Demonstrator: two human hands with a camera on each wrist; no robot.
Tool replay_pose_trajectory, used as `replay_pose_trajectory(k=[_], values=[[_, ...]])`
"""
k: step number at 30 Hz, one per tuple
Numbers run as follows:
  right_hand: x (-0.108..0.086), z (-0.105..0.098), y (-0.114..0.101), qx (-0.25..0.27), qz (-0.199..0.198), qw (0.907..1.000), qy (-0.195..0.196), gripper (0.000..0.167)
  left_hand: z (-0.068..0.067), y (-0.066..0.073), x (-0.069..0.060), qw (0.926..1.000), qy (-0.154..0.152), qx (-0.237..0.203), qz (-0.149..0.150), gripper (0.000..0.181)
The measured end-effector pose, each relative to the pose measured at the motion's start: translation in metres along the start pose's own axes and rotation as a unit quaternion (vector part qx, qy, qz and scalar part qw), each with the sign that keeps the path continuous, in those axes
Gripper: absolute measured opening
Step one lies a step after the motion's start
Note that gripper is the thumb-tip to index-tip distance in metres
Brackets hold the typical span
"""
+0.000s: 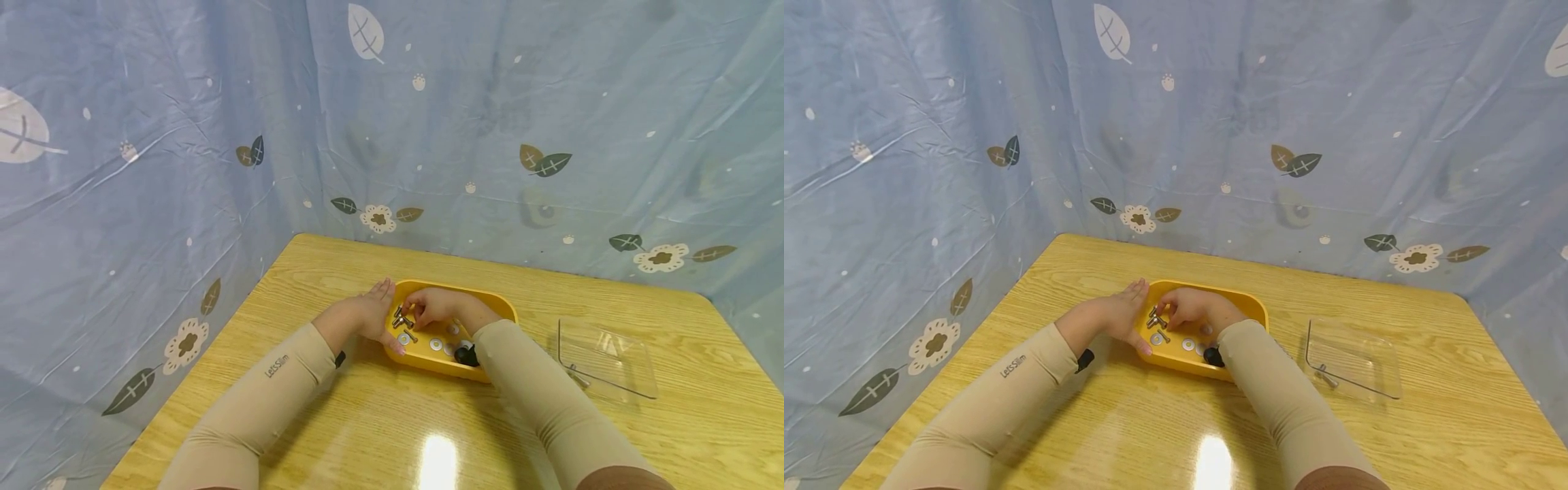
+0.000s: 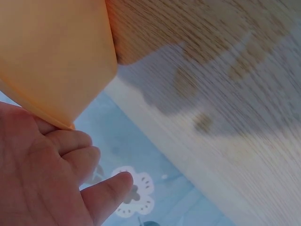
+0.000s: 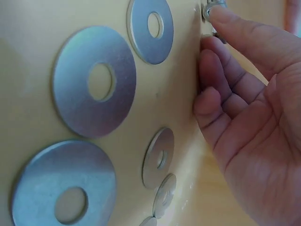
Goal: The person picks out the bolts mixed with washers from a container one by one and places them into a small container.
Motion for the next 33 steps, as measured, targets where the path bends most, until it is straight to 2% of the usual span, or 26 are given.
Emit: replay_pose_trajectory(k=[10,23,33], values=[[0.0043,0.0013,0.0029,0.0,-0.005,1.0,-0.005,0.035,-0.001,0.0011,-0.0005,0.9999,-0.002,0.013,0.003,0.137],[0.0061,0.0039,-0.0032,-0.013,-0.008,0.9999,-0.007,0.03,0.0014,-0.0009,-0.0014,0.9999,-0.01,-0.003,-0.007,0.134],[0.0066,0.0031,-0.0041,-0.011,-0.004,0.9999,0.01,0.027,-0.0006,-0.0002,-0.0006,1.0,-0.004,-0.002,-0.004,0.136]])
Point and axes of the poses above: each hand's wrist, its own x-axis towards the middle knuckle, its own z-axis out of the palm, y = z × x, the point moved 10 cm from there along x, towards the middle knuckle, and after that the axes turned 10 degrees about -z, right-handed, at the moved point
